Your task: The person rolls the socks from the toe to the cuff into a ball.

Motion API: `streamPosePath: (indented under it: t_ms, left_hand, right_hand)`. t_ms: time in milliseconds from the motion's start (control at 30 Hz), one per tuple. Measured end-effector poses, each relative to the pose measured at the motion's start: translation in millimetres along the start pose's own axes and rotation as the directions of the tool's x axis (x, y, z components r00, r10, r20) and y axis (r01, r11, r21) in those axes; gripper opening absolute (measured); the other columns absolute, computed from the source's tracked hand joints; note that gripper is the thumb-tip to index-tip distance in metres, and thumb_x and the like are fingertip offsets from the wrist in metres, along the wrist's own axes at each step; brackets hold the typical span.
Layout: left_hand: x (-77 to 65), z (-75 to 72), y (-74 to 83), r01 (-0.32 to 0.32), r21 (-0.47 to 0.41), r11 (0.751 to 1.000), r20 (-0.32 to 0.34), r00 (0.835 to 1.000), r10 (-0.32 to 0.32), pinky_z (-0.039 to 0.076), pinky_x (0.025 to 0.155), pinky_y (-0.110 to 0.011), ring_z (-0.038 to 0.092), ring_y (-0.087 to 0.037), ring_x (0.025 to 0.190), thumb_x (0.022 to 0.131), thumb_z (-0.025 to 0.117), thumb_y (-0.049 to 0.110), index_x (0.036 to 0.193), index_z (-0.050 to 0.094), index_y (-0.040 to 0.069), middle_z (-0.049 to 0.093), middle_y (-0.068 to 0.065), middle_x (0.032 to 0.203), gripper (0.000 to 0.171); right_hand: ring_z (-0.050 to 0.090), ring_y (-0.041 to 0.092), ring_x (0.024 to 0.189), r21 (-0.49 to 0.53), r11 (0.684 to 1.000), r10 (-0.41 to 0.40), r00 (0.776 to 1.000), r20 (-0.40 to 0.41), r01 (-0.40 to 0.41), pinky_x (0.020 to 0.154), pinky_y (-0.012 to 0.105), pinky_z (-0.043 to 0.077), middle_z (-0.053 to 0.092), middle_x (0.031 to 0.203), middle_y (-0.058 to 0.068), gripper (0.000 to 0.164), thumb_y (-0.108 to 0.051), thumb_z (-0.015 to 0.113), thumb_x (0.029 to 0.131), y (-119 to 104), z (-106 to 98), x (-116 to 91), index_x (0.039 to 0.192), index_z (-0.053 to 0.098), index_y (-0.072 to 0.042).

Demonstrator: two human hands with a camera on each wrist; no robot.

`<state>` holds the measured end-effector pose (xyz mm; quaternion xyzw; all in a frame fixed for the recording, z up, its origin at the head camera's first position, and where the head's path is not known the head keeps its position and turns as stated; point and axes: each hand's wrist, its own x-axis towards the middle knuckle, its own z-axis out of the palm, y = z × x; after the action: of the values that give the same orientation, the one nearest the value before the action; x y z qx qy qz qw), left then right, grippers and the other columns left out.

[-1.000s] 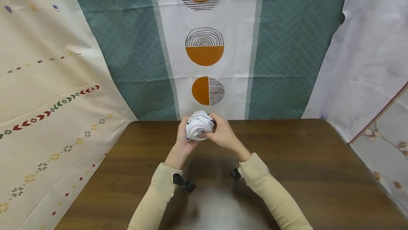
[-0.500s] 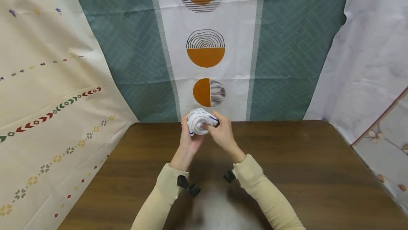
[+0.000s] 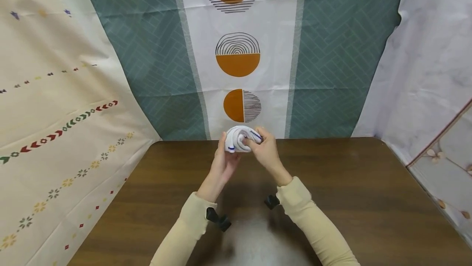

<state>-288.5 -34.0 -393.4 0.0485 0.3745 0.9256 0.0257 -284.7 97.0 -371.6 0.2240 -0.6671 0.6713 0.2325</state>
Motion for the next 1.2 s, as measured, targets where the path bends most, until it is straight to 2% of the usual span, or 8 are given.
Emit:
streamPosePath:
  t_ms: [100,200,400,600,800,967,1100,1200]
  left_hand:
    - [0.6,-14.5,3.4,0.057,0.081,0.995,0.167,0.983,-0.070,0.040,0.074,-0.020,0.053,-0.005,0.080,0.101,0.044,0.027,0.103,0.048,0.023,0.057,0.008,0.095,0.006]
    - [-0.3,-24.2,8.1,0.038,0.192,0.981,0.319,0.943,-0.099,0.043,0.076,-0.020,0.053,-0.006,0.085,0.100,0.041,0.023,0.116,0.038,0.023,0.050,0.006,0.107,0.017]
    - [-7.3,-31.2,10.5,-0.061,0.332,0.941,0.444,0.890,-0.099,0.047,0.079,-0.019,0.056,-0.004,0.090,0.099,0.047,0.032,0.132,0.042,0.014,0.057,0.008,0.107,0.038]
    - [-11.1,-30.7,9.0,0.096,0.292,0.951,0.365,0.909,-0.204,0.049,0.074,-0.019,0.062,-0.003,0.080,0.089,0.066,0.042,0.098,0.061,0.017,0.068,0.009,0.087,0.028]
    - [-13.5,-30.3,6.6,0.302,0.192,0.934,0.293,0.890,-0.348,0.051,0.075,-0.022,0.062,-0.007,0.083,0.068,0.083,0.049,0.105,0.060,0.018,0.068,0.006,0.094,0.053]
    - [-15.7,-25.5,-2.5,0.208,0.179,0.962,0.274,0.928,-0.252,0.051,0.072,-0.023,0.063,-0.008,0.082,0.070,0.082,0.050,0.107,0.057,0.018,0.068,0.006,0.092,0.055]
    - [-17.2,-18.5,-11.4,0.046,0.177,0.983,0.205,0.975,-0.082,0.053,0.068,-0.022,0.065,-0.006,0.078,0.082,0.075,0.041,0.102,0.057,0.014,0.067,0.005,0.086,0.038]
    - [-17.3,-11.9,-15.8,-0.067,0.182,0.981,0.158,0.987,0.038,0.054,0.069,-0.021,0.065,-0.006,0.078,0.091,0.067,0.030,0.105,0.056,0.010,0.066,0.004,0.088,0.026]
  right_hand:
    - [0.043,0.005,0.068,0.069,0.994,0.069,0.988,0.135,-0.079,0.060,0.019,0.036,0.045,0.070,-0.008,0.023,0.015,0.061,0.080,13,-17,4,0.074,0.050,-0.004]
    - [0.052,0.004,0.075,0.144,0.980,0.094,0.952,0.290,-0.140,0.066,0.018,0.046,0.056,0.082,-0.010,0.026,0.010,0.058,0.085,22,-26,4,0.089,0.060,-0.015]
    - [0.057,0.005,0.087,0.354,0.911,0.031,0.892,0.451,-0.211,0.074,0.019,0.051,0.062,0.098,-0.007,0.037,0.010,0.050,0.087,32,-32,1,0.107,0.063,-0.018]
    - [0.057,0.005,0.086,0.373,0.896,0.004,0.847,0.532,-0.239,0.072,0.019,0.051,0.061,0.098,-0.006,0.041,0.012,0.044,0.086,35,-38,1,0.111,0.061,-0.015]
    - [0.058,0.006,0.089,0.367,0.887,0.005,0.799,0.601,-0.281,0.074,0.020,0.053,0.059,0.103,-0.004,0.040,0.012,0.041,0.089,38,-41,-2,0.118,0.053,-0.014]
    - [0.058,0.006,0.091,0.391,0.886,-0.033,0.807,0.590,-0.250,0.076,0.020,0.052,0.058,0.103,-0.003,0.034,0.012,0.040,0.092,40,-39,-4,0.116,0.049,-0.011]
    - [0.057,0.005,0.089,0.380,0.905,-0.039,0.851,0.524,-0.192,0.073,0.019,0.051,0.057,0.100,-0.005,0.030,0.011,0.043,0.093,36,-38,-5,0.111,0.049,-0.012]
    - [0.055,0.004,0.086,0.356,0.922,-0.025,0.894,0.447,-0.152,0.070,0.018,0.050,0.055,0.095,-0.006,0.028,0.013,0.044,0.091,31,-34,-5,0.101,0.049,-0.013]
